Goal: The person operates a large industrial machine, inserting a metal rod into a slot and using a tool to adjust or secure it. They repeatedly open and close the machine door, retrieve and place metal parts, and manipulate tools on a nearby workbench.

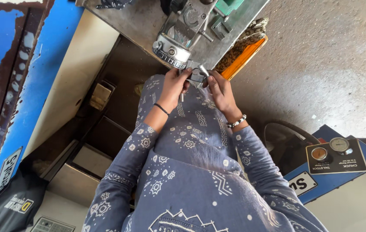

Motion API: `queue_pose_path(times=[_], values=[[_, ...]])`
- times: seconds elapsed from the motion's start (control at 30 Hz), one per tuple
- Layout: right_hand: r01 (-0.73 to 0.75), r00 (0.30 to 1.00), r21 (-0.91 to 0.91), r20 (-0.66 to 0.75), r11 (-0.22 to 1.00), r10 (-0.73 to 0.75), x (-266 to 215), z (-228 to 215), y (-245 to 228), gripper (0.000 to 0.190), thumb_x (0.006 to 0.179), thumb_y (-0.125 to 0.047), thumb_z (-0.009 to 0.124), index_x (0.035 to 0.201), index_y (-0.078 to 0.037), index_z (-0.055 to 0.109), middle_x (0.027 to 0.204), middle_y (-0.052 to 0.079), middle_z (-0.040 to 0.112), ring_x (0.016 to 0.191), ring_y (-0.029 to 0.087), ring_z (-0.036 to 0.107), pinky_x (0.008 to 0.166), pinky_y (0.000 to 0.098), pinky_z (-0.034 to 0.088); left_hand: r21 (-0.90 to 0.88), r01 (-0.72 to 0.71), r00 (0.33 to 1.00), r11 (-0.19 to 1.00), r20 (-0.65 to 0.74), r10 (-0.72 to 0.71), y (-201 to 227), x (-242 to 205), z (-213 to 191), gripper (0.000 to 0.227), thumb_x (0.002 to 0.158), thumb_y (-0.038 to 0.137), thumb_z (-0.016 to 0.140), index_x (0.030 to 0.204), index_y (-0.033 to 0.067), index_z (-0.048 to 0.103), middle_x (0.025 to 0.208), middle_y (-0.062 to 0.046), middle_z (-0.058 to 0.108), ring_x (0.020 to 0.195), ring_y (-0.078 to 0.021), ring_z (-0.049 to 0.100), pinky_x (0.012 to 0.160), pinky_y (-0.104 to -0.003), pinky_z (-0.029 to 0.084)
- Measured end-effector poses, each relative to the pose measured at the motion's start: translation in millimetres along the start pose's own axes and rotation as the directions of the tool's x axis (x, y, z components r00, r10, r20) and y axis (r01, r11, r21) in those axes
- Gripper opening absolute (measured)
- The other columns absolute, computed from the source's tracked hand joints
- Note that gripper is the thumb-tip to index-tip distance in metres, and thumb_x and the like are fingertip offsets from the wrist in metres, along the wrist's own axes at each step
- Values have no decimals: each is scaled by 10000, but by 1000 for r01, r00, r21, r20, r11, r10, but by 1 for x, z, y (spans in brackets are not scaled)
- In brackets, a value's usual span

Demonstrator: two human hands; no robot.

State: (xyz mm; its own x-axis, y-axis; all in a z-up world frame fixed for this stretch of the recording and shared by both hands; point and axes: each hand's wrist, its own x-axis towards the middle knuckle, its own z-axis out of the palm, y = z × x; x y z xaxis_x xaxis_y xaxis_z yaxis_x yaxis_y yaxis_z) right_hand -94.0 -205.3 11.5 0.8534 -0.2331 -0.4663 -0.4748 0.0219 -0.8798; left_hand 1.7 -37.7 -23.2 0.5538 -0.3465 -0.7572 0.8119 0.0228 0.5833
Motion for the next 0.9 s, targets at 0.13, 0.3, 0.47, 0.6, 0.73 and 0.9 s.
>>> queue_pose_path(times=[0.13,0.3,0.47,0.6,0.73,0.9], values=[[76,996,-89,60,993,-71,-1,1,-8,278,1095,-177,513,1227,47,609,905,37,609,788,115,559,705,278,480,-74,148,986,986,86,-141,4,-6,-9,170,1000,187,674,1046,31,626,802,14,575,575,-52,501,443,-222,369],[162,977,-36,143,986,-155,-1,2,-3,209,1072,-130,592,1156,54,644,953,48,624,878,120,600,778,286,509,-122,167,971,978,192,-141,7,-14,-16,158,1020,166,652,1081,22,630,774,13,543,568,-52,473,449,-225,367],[-37,992,136,122,990,20,-8,2,7,217,1033,-138,630,1177,14,685,900,10,629,814,93,554,726,269,465,-33,98,979,995,184,-91,-6,-11,-18,150,1010,157,662,1047,16,626,766,11,550,565,-58,484,433,-229,353],[5,986,52,-165,999,4,-1,0,14,193,966,-144,776,1022,33,724,876,32,722,775,91,633,684,269,511,-41,122,992,992,31,-120,-25,6,-24,171,975,166,692,1011,13,626,719,3,547,522,-62,483,394,-236,349],[-97,871,-433,-473,896,-134,45,-30,7,389,892,-276,895,1139,-42,706,788,128,687,678,223,599,648,337,518,134,33,998,990,-55,-26,-43,20,-25,174,925,169,704,1008,34,632,760,-22,640,501,-95,577,360,-251,362],[34,861,-787,-290,615,-418,102,-49,3,549,831,-389,834,1302,-159,672,937,159,728,789,371,696,651,481,544,114,-7,998,993,-57,13,-47,43,-5,211,930,168,739,1055,41,628,770,-36,623,509,-106,568,373,-248,370]])
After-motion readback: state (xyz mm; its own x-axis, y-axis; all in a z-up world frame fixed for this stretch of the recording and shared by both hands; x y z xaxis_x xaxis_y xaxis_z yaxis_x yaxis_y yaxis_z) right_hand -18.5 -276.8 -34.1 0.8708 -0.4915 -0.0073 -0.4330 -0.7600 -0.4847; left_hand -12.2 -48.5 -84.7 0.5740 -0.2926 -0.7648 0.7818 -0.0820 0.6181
